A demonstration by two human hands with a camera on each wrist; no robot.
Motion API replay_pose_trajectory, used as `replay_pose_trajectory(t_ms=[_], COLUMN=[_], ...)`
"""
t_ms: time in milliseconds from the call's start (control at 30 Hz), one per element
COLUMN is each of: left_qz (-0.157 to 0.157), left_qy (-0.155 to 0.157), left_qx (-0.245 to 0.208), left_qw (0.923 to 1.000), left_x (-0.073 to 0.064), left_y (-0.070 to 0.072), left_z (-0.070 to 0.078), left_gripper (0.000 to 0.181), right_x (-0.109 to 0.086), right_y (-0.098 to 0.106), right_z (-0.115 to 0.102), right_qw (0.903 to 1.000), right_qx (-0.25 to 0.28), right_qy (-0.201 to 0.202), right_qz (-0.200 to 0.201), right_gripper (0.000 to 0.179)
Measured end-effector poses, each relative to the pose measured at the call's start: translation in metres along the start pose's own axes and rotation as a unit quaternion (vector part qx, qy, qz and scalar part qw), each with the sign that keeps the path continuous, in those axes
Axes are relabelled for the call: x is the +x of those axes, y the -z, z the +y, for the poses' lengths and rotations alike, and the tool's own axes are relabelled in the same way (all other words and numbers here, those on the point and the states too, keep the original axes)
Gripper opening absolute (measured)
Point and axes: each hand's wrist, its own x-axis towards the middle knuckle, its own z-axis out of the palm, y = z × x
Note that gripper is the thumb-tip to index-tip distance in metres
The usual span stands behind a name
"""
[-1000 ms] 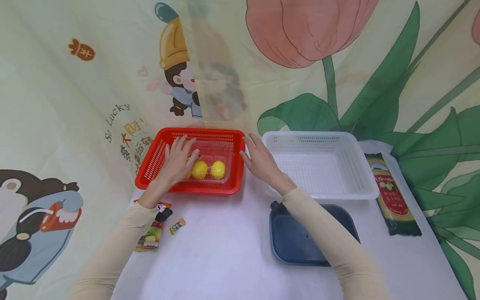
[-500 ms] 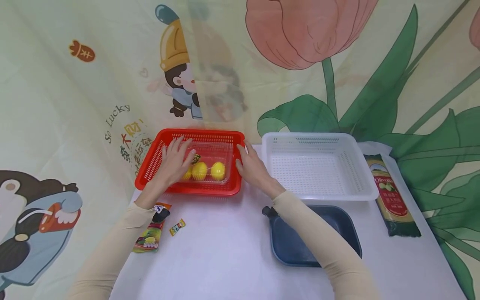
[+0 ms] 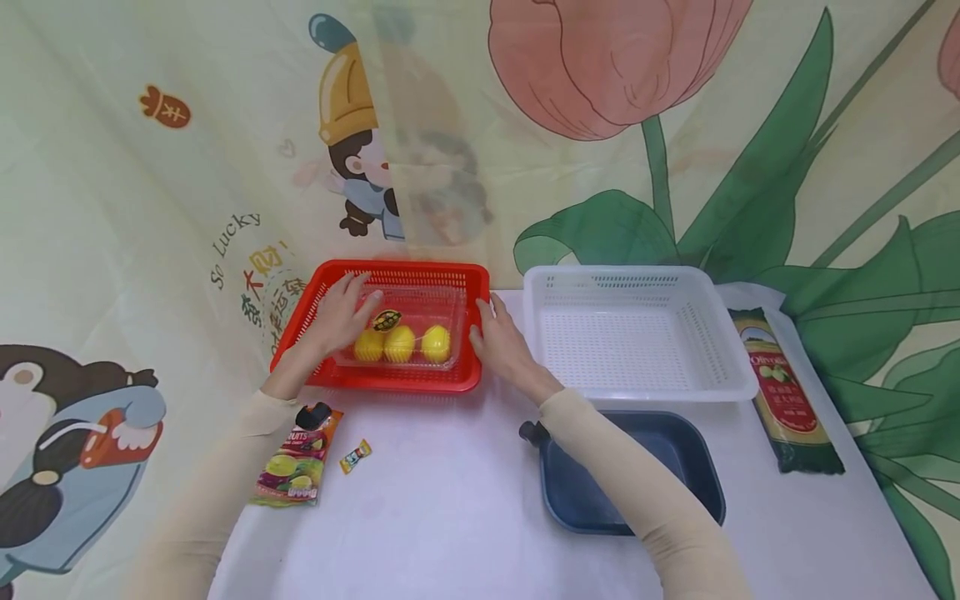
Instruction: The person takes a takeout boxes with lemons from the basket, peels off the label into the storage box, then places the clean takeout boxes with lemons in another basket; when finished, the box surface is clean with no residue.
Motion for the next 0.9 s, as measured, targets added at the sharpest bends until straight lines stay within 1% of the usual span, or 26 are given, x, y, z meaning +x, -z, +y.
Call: replay_pose_trajectory(t_ms=[100,167,267,333,400,467,567,600,633,700,733,767,800,833,900], left_qz=[-0.03,-0.055,-0.089,-0.106,-0.124,-0.146,-0.175,-0.182,-0.188,-0.203,-0.212,-0.221,-0.234,-0.247,-0.275], left_qy=[0.018,0.028,0.047,0.066,0.089,0.116,0.157,0.167,0.175,0.184,0.188,0.194,0.196,0.202,0.219], left_qx=[-0.031,-0.055,-0.082,-0.091,-0.106,-0.14,-0.179,-0.187,-0.195,-0.195,-0.205,-0.219,-0.225,-0.243,-0.278], left_qw=[0.9989,0.9966,0.9915,0.988,0.9826,0.9724,0.9553,0.9507,0.9466,0.9416,0.9368,0.9304,0.9253,0.916,0.8941], left_x=[0.006,0.01,0.017,0.021,0.023,0.025,0.027,0.028,0.029,0.03,0.032,0.032,0.033,0.034,0.036], left_y=[0.008,0.014,0.021,0.024,0.026,0.026,0.026,0.026,0.026,0.027,0.027,0.028,0.029,0.031,0.034], left_z=[-0.002,-0.003,-0.005,-0.008,-0.012,-0.017,-0.024,-0.026,-0.028,-0.03,-0.031,-0.031,-0.032,-0.032,-0.031], left_gripper=[0.073,0.076,0.08,0.083,0.087,0.089,0.095,0.096,0.095,0.091,0.087,0.083,0.08,0.077,0.076], right_x=[-0.001,-0.002,-0.002,-0.002,-0.002,-0.002,-0.002,-0.002,-0.002,-0.002,-0.002,-0.002,-0.002,-0.002,-0.001], right_y=[0.0,-0.001,-0.001,-0.001,-0.002,-0.003,-0.003,-0.003,-0.003,-0.003,-0.004,-0.004,-0.004,-0.004,-0.005], right_z=[0.001,0.001,0.002,0.003,0.004,0.004,0.005,0.005,0.005,0.005,0.005,0.005,0.006,0.006,0.006], right_qw=[1.0,0.9999,0.9999,0.9998,0.9998,0.9998,0.9997,0.9997,0.9997,0.9998,0.9998,0.9998,0.9999,0.9999,1.0], right_qx=[0.004,0.009,0.01,0.008,0.008,0.01,0.012,0.011,0.011,0.01,0.009,0.009,0.009,0.008,0.003], right_qy=[-0.006,-0.009,-0.013,-0.016,-0.018,-0.019,-0.021,-0.02,-0.02,-0.017,-0.016,-0.015,-0.013,-0.012,-0.006], right_qz=[-0.005,-0.005,-0.003,-0.001,-0.001,-0.003,-0.006,-0.006,-0.006,-0.005,-0.005,-0.004,-0.002,-0.001,0.004], right_gripper=[0.063,0.064,0.065,0.065,0.064,0.065,0.064,0.064,0.064,0.064,0.064,0.064,0.063,0.063,0.061])
